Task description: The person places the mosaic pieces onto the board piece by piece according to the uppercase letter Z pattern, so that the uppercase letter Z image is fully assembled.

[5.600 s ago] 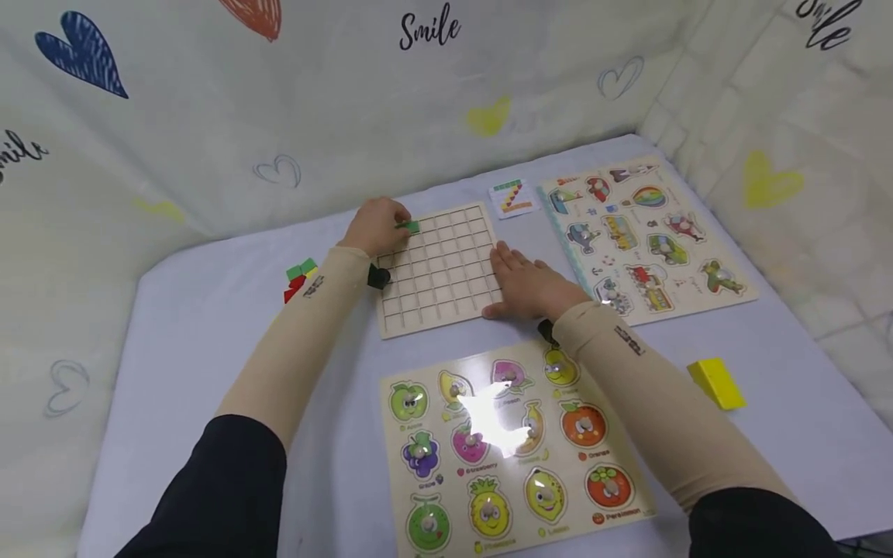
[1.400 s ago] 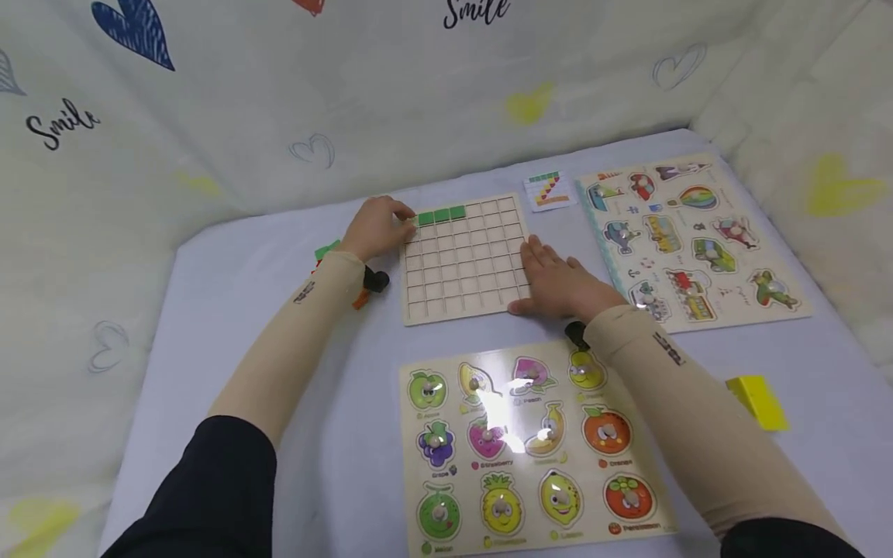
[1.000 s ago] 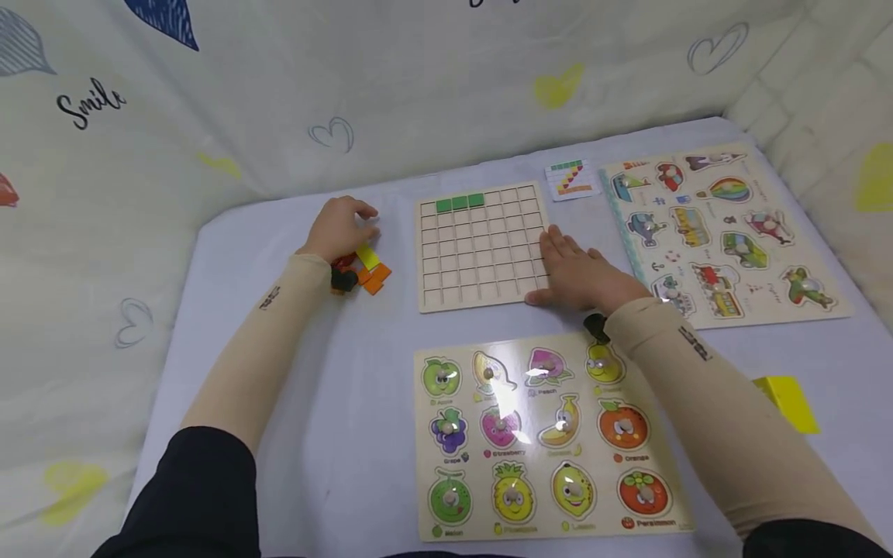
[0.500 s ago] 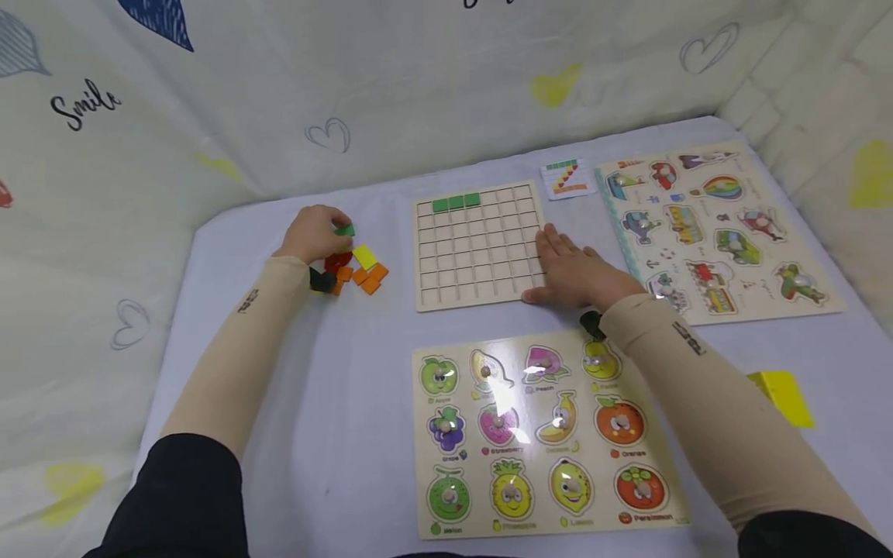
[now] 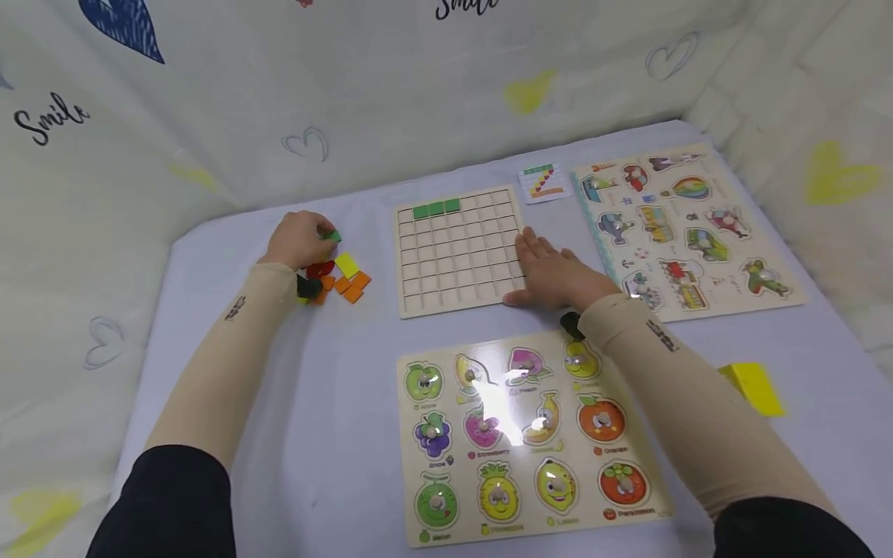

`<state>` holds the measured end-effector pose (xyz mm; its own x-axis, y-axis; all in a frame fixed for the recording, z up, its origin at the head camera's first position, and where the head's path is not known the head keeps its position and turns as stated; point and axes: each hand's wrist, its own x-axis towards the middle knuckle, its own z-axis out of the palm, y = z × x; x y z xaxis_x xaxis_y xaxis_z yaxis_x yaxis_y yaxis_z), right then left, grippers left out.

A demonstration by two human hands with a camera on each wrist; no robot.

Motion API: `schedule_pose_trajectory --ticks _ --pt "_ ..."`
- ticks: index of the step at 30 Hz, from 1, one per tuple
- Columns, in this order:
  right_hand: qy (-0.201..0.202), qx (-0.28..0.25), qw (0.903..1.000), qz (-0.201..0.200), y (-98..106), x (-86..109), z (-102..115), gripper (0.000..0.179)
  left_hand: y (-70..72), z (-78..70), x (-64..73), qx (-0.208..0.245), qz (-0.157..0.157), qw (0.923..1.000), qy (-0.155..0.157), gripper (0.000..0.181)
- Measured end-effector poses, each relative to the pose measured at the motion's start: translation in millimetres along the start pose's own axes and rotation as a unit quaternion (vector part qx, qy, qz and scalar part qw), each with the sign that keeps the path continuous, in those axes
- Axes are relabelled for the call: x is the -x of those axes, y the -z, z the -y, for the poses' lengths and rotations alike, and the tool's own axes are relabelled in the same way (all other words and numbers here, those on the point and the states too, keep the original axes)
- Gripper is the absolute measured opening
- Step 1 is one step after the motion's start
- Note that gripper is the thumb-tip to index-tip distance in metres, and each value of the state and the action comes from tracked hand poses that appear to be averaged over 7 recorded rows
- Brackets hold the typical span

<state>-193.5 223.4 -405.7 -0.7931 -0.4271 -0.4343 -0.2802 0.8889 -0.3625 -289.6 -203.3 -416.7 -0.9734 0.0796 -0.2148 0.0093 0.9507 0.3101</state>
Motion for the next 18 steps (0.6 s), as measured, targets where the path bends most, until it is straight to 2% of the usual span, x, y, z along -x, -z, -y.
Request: schedule_pose_trajectory --ticks 4,11,18 --pt "0.001 0.0 1.0 -0.003 0 2.7 1 0.103 -2.6 -10.6 -1.1 0.01 -0.013 0.9998 -0.01 0.034" --pt "0.005 0.003 1.0 -0.006 0 3.0 0 0.104 -12.6 -40.6 -12.1 0.039 -0.051 0.997 -0.044 0.035" --pt "0.002 0.008 0.9999 -0.01 -3 4.9 -2 0.104 -24.6 -78.6 -25.8 0.05 -0.052 0.9936 -0.087 0.033"
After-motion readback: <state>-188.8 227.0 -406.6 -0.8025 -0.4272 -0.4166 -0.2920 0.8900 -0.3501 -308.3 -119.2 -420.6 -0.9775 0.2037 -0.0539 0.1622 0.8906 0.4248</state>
